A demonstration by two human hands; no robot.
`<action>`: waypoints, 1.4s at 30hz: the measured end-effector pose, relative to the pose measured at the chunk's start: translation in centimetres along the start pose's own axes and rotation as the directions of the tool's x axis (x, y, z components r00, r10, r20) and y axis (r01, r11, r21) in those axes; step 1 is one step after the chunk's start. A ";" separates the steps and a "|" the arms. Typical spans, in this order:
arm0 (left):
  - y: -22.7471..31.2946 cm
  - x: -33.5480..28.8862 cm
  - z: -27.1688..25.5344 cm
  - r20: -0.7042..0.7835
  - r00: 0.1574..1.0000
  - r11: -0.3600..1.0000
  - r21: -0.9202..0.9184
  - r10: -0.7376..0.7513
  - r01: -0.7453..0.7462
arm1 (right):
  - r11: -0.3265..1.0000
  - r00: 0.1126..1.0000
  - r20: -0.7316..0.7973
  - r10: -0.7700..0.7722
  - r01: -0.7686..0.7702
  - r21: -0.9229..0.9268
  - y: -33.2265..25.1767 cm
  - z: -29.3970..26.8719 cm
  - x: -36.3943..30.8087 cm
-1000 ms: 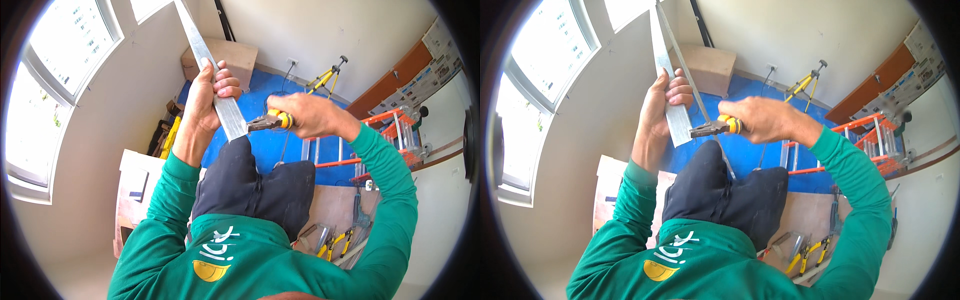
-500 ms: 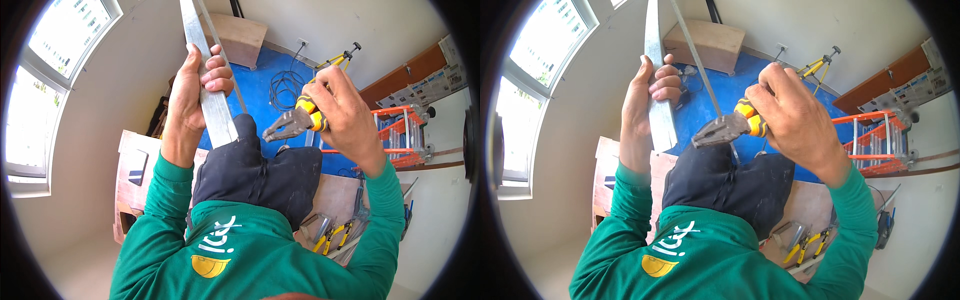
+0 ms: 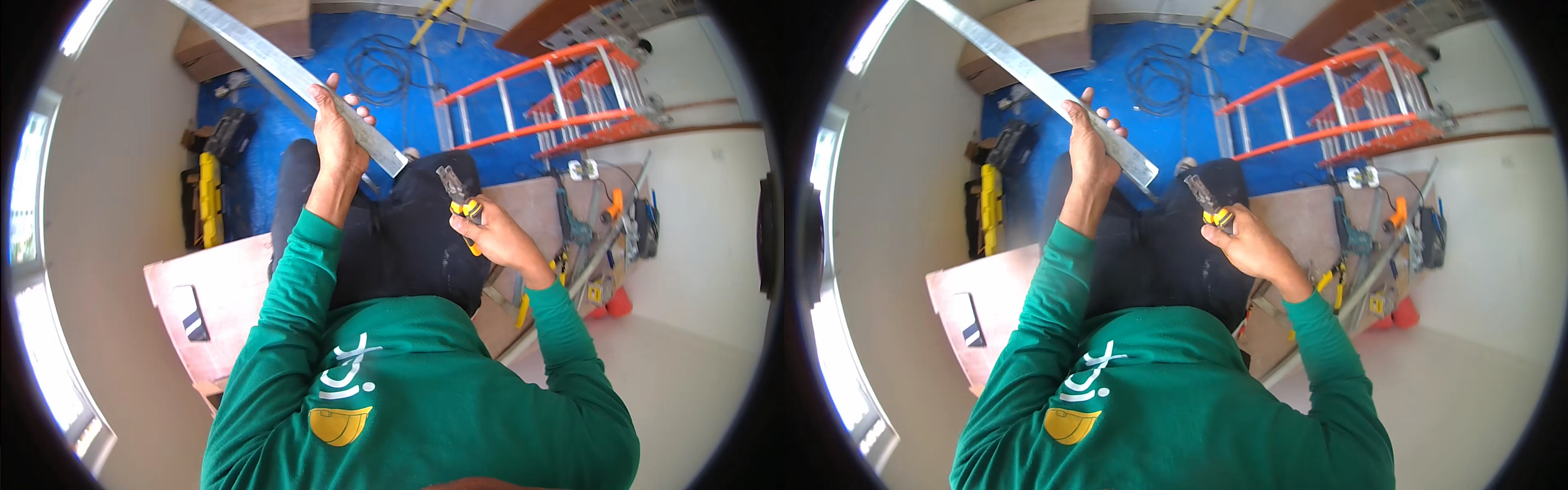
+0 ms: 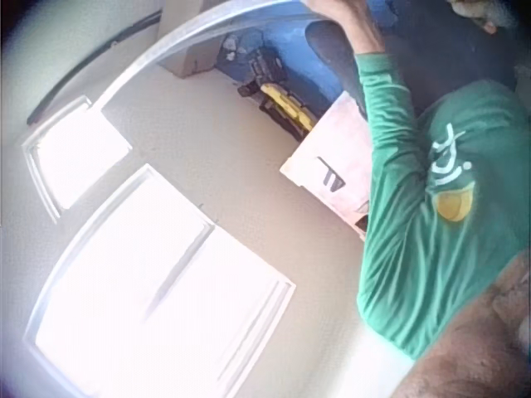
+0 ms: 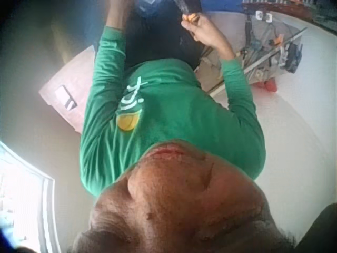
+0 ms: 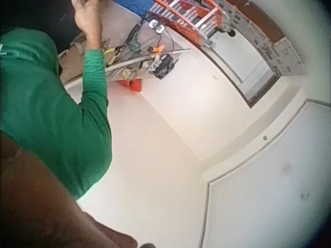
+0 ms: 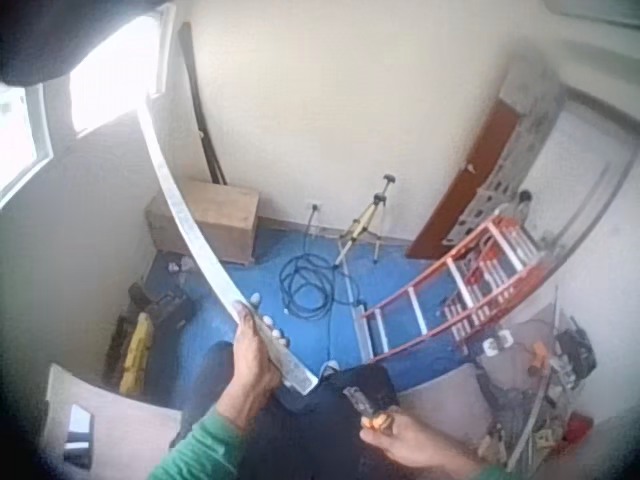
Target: The person sits on the floor and uses yellow-handled tin snips to cut a long silver metal strip into shorter pieces. They repeatedly position the strip on their lap, cut it, and set the cut pieces aside on the floor.
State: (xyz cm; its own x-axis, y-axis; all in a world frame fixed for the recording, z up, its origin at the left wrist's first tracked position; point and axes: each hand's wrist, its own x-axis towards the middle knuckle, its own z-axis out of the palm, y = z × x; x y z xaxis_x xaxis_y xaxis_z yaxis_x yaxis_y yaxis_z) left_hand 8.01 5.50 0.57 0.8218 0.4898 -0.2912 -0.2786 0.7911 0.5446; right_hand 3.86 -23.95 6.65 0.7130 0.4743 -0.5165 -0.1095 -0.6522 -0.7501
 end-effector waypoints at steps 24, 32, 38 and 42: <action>-4.8 -1.9 3.3 -0.013 0.995 0.995 -0.011 -0.098 0.098 | 0.947 0.962 -0.268 0.050 -0.131 -0.292 0.7 0.4 -0.2; -5.6 -1.4 2.3 -0.037 0.994 0.994 0.010 -0.106 0.106 | 0.903 0.956 -0.268 0.121 -0.218 -0.370 -0.8 0.7 0.1; -6.9 -0.8 2.4 -0.101 0.992 0.997 -0.025 -0.069 0.066 | 0.849 0.920 -0.368 0.136 -0.300 -0.436 -1.4 2.4 1.3; -7.7 -0.3 2.1 -0.122 0.991 0.999 -0.008 -0.054 0.054 | 0.810 0.914 -0.360 0.187 -0.351 -0.470 -1.6 3.0 1.9</action>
State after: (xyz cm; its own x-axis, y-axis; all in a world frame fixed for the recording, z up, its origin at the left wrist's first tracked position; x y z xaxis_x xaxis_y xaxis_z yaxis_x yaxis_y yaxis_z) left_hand 10.91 -1.53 -1.93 0.7691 0.4871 -0.4139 -0.2380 0.8192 0.5218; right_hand 3.31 -20.29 5.62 0.8804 0.0989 -0.4638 -0.0132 -0.9725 -0.2325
